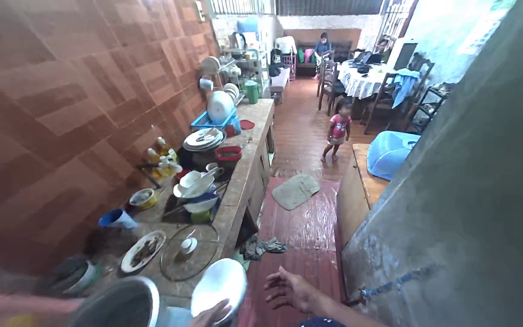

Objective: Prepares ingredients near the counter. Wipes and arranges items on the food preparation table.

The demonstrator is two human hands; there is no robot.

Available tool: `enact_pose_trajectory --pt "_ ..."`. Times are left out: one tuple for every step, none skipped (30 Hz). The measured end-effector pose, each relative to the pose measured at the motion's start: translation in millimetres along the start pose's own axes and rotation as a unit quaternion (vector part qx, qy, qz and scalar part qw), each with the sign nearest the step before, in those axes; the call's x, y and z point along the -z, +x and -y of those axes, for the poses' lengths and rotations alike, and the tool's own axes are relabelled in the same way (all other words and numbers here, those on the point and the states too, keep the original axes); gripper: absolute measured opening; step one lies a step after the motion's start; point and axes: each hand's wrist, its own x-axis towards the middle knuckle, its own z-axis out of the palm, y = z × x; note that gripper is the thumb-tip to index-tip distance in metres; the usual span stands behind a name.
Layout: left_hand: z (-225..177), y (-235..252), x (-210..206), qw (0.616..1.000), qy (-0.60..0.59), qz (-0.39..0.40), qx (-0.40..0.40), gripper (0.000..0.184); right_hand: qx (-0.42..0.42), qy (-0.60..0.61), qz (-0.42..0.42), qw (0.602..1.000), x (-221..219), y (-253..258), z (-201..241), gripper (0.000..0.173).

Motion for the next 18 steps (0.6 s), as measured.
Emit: enact_pose_trajectory --pt "8.0 21.6 -25.7 0.999 -0.01 0.015 -0.039 0.032 -0.003 0.077 0.017 0.997 -9.7 5.5 10.9 0.072" --pt "13.2 42.3 -48.1 0.997 -0.014 0.033 -0.069 0.032 -0.005 0.149 0.03 0.988 -13.5 11.6 18.6 0.079" --pt "16.2 61.5 -66.3 0.994 -0.018 0.058 -0.088 0.033 -0.002 0.22 0.05 0.974 -11.5 18.8 23.0 0.083" --pt "18.2 80.0 -80.8 0.991 -0.018 0.082 -0.105 0.034 0.008 0.292 0.08 0.953 -5.4 26.8 26.2 0.086" --pt "21.1 97.8 -93.1 0.987 -0.012 0.101 -0.122 0.036 0.019 0.347 0.101 0.932 -0.4 32.0 34.4 0.086" --pt "24.9 116.2 -103.1 0.984 -0.007 0.118 -0.136 0.036 0.031 0.381 0.106 0.918 4.8 36.7 46.7 0.087" --pt "30.4 135.1 -111.7 0.98 -0.007 0.133 -0.147 0.035 0.042 0.399 0.094 0.911 11.3 43.1 60.3 0.086" --pt "37.9 152.8 -120.0 0.978 -0.008 0.144 -0.154 0.036 0.05 0.407 0.077 0.909 19.5 52.4 71.2 0.087" --pt "45.9 169.5 -128.3 0.976 -0.014 0.155 -0.155 0.037 0.056 0.411 0.053 0.908 27.7 63.1 81.3 0.087" --pt "54.1 185.9 -136.1 0.974 -0.02 0.167 -0.153 0.038 0.061 0.414 0.031 0.908 35.3 74.3 91.5 0.086" --pt "61.5 203.2 -143.2 0.972 -0.025 0.177 -0.153 0.039 0.062 0.412 -0.004 0.909 40.5 84.9 104.9 0.085" --pt "67.9 221.7 -149.7 0.971 -0.028 0.181 -0.153 0.041 0.066 0.409 -0.039 0.909 45.2 95.8 120.9 0.083" --pt "72.5 240.5 -154.5 0.971 -0.033 0.182 -0.15 0.043 0.071 0.407 -0.061 0.908 51.7 107.1 137.1 0.082" --pt "77.2 258.4 -157.5 0.971 -0.04 0.182 -0.149 0.043 0.072 0.406 -0.079 0.907 56.8 117.0 154.4 0.08" --pt "82.5 276.3 -157.9 0.971 -0.043 0.179 -0.152 0.043 0.07 0.404 -0.09 0.908 61.9 127.4 170.1 0.08" --pt "89.5 295.4 -156.3 0.971 -0.036 0.177 -0.159 0.043 0.067 0.4 -0.103 0.908 65.2 138.2 185.8 0.079" --pt "97.8 314.4 -154.0 0.969 -0.027 0.181 -0.164 0.043 0.069 0.397 -0.102 0.91 70.3 150.8 196.7 0.08" --pt "107.5 331.2 -153.7 0.967 -0.018 0.186 -0.172 0.043 0.079 0.398 -0.092 0.91 75.7 163.5 203.2 0.081"
